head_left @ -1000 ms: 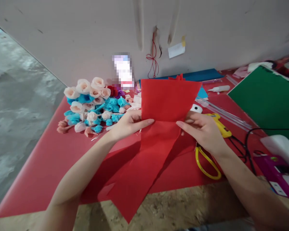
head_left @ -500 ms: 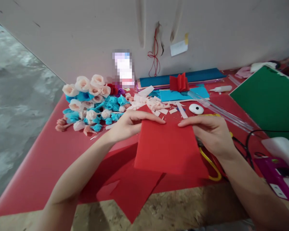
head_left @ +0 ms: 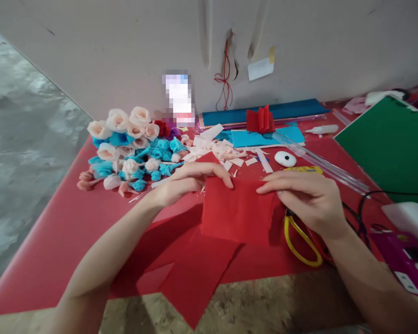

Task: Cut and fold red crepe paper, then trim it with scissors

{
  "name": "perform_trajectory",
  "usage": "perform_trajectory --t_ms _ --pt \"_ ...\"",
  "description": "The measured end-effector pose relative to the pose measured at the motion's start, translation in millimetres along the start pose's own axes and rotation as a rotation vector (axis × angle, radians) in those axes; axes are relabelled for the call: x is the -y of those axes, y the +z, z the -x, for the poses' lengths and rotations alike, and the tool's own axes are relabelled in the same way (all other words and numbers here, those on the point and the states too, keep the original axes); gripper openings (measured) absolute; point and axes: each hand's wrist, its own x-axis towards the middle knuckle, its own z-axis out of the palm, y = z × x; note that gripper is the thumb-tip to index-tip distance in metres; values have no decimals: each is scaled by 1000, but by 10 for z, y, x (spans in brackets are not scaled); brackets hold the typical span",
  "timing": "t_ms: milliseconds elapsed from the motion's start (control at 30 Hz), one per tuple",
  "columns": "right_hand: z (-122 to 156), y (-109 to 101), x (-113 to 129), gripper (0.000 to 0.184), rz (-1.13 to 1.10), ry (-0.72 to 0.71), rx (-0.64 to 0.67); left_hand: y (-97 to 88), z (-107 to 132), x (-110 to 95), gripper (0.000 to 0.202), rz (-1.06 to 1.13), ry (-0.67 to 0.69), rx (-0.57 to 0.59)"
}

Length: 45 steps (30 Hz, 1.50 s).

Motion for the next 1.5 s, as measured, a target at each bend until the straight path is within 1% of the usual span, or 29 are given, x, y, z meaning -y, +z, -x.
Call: perform_trajectory --t_ms 67,133,200,267,367,433,500,600,700,800,867,1000,1067,1133,1200,1233,1267,1300,1333,1367,1400,1500 --pt "7 -4 22 35 22 -29 -10 28 -33 6 31 133 -48 -59" --pt "16 -14 46 38 34 -35 -28 70 -74 30 39 256 -78 -131" --pt "26 -27 66 40 43 -1 -47 112 -109 78 45 315 -100 -188" --pt "39 -40 75 40 40 61 -67 147 -125 139 46 320 -138 -232" --pt "53 -54 73 38 3 132 -90 194 -124 208 45 319 -222 -214" --pt "53 -57 68 36 -14 157 -114 224 -122 219 41 284 -290 -184" --pt "46 -56 63 34 -19 190 -144 249 -127 210 36 233 -341 -193" --pt "34 -42 47 31 -69 244 -178 258 -144 192 35 224 -341 -227" --pt "27 -37 16 30 -165 275 -206 226 -143 180 34 232 -320 -223" --pt "23 -79 -11 30 -256 304 -178 164 -113 143 35 200 -340 -221" --pt "21 -129 -7 27 -321 359 -97 120 -86 88 36 188 -369 -183" --pt "31 -199 68 23 -480 525 147 78 -38 -68 36 192 -407 -1" --pt "64 -203 110 23 -527 576 225 78 1 -116 43 157 -427 40" --pt "135 -207 123 24 -535 599 224 76 77 -109 52 100 -446 27" --pt "252 -223 93 24 -522 620 156 61 198 -46 59 41 -462 8" --pt "325 -236 64 23 -512 639 108 48 273 -3 62 14 -463 22" --pt "404 -247 32 23 -506 666 59 31 355 42 63 -29 -498 33" --pt "487 -252 0 22 -499 698 14 10 439 81 62 -73 -557 72" --pt "569 -249 -27 22 -498 729 -11 -15 523 111 60 -93 -600 140" --pt "648 -235 -46 22 -497 764 -11 -46 604 130 57 -100 -622 188" --pt "721 -206 -55 23 -501 792 9 -83 679 136 56 -105 -632 206" --pt "891 -51 -34 25 -534 825 102 -233 851 113 59 -159 -625 182"
